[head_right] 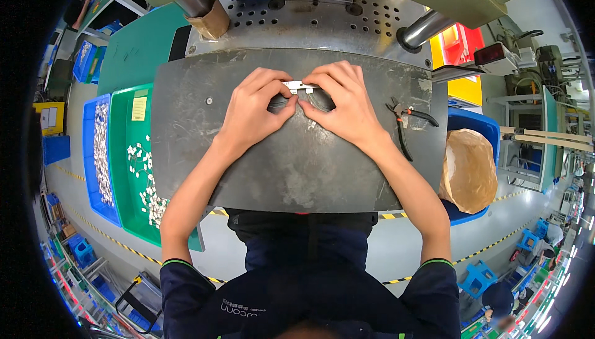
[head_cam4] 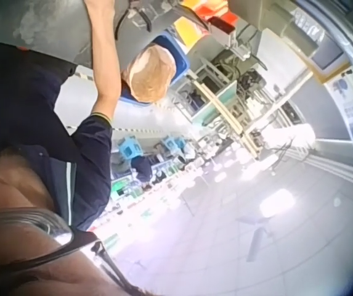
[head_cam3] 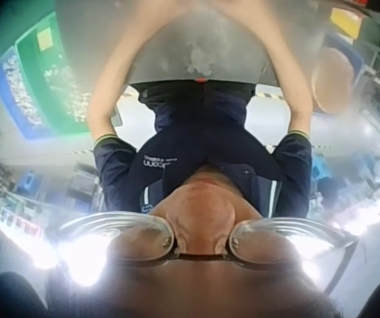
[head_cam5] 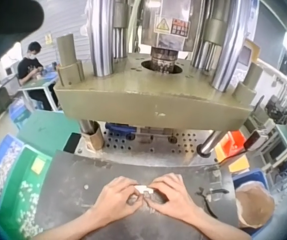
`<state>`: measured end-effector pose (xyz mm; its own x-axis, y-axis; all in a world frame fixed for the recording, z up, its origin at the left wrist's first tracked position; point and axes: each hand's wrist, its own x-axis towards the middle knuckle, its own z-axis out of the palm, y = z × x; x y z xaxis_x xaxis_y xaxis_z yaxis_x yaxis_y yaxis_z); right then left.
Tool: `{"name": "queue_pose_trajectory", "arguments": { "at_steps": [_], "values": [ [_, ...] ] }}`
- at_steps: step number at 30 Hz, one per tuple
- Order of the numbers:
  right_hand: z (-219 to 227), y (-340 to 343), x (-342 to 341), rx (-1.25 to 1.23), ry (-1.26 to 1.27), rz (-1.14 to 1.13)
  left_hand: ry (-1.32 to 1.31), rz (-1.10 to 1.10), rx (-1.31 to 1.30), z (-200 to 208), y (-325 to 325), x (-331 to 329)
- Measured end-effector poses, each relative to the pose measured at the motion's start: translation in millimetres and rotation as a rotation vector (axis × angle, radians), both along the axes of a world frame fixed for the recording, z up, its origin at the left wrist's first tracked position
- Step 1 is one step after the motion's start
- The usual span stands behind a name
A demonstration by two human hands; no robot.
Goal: The person trims wires on a component using shears, places it into a mold, and slides it under a press. After pressing, they remove the component and assemble a wire and connector onto a new piece before repeating the process.
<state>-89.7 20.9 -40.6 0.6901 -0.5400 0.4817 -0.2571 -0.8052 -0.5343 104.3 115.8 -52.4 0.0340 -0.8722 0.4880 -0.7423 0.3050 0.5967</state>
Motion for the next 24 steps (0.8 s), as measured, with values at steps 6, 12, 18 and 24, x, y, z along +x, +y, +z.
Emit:
{"name": "queue_pose_trajectory", "arguments": {
  "at_steps": [6,12,18,24],
  "values": [
    [-2.8,5.2,-0.9,-0.067,0.001,-0.037,-0.066,0.072,-0.04,0.4,5.5,-6.8],
    [-3.5,20.1,-2.7,-0.087,-0.004,-0.104,-0.091,0.067,-0.032,2.0,8.8,-7.9],
    [-5.7,19.6,-2.4,-0.159,0.005,-0.081,-0.125,0.03,-0.056,3.2,8.4,-5.6],
    [-3.1,1.6,-5.2,-0.11,0.003,0.02,-0.089,-0.013,-0.086,0.8,2.6,3.9]
  ]
}}
